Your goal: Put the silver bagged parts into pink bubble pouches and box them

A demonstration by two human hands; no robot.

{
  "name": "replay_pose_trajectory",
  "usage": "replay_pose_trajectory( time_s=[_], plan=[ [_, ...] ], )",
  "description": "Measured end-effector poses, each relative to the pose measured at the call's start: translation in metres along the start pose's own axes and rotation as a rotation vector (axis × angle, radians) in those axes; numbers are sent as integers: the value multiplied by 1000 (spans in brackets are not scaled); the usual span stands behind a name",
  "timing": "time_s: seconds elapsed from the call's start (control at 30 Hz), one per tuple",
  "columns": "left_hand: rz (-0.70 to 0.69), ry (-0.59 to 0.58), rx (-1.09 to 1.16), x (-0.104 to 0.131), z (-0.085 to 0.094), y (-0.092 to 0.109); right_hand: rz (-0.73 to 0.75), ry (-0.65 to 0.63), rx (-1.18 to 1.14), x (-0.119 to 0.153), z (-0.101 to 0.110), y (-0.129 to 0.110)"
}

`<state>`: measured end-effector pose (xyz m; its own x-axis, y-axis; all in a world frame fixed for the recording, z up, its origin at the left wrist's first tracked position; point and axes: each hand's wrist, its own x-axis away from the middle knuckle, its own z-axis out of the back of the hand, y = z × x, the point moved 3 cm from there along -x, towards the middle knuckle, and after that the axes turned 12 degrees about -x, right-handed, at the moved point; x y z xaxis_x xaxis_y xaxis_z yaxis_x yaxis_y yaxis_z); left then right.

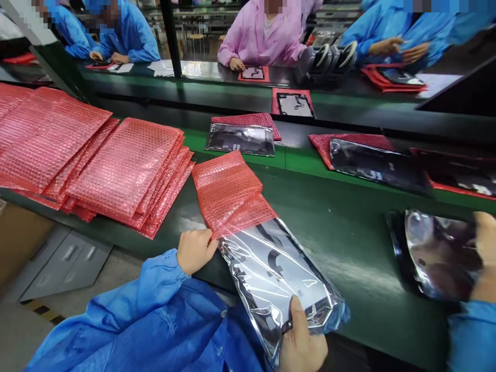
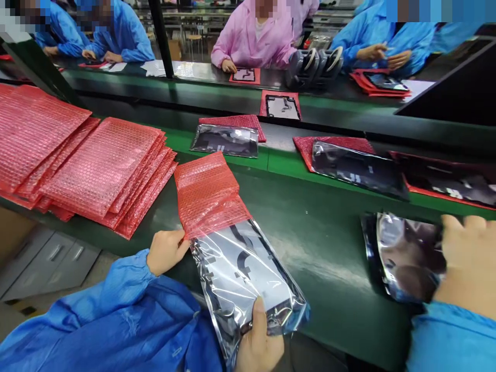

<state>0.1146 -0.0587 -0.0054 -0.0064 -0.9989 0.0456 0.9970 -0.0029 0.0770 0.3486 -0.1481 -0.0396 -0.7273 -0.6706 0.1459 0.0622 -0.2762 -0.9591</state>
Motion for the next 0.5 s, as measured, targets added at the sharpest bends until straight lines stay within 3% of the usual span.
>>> replay_pose_trajectory(
  time_s=[0.13, 0.2, 0.27, 0.37, 0.43, 0.5],
  plan=[
    [-109, 67, 332, 6, -4, 4, 58, -70, -42, 7, -15, 4],
    [-85, 85, 611, 7, -3, 1, 39, -104, -102, 9, -20, 12],
    [27, 44, 1000, 8, -4, -3, -31, -128, -201, 13, -24, 20],
    [211, -107, 1547, 6, -8, 0, -98, -229, -314, 29, -34, 24],
    [359, -92, 1651, 3, -10, 1, -73, -360, -330, 42, -39, 24],
    [496, -20, 1612, 0, -9, -3, -69, -489, -349, 50, -36, 23]
  ],
)
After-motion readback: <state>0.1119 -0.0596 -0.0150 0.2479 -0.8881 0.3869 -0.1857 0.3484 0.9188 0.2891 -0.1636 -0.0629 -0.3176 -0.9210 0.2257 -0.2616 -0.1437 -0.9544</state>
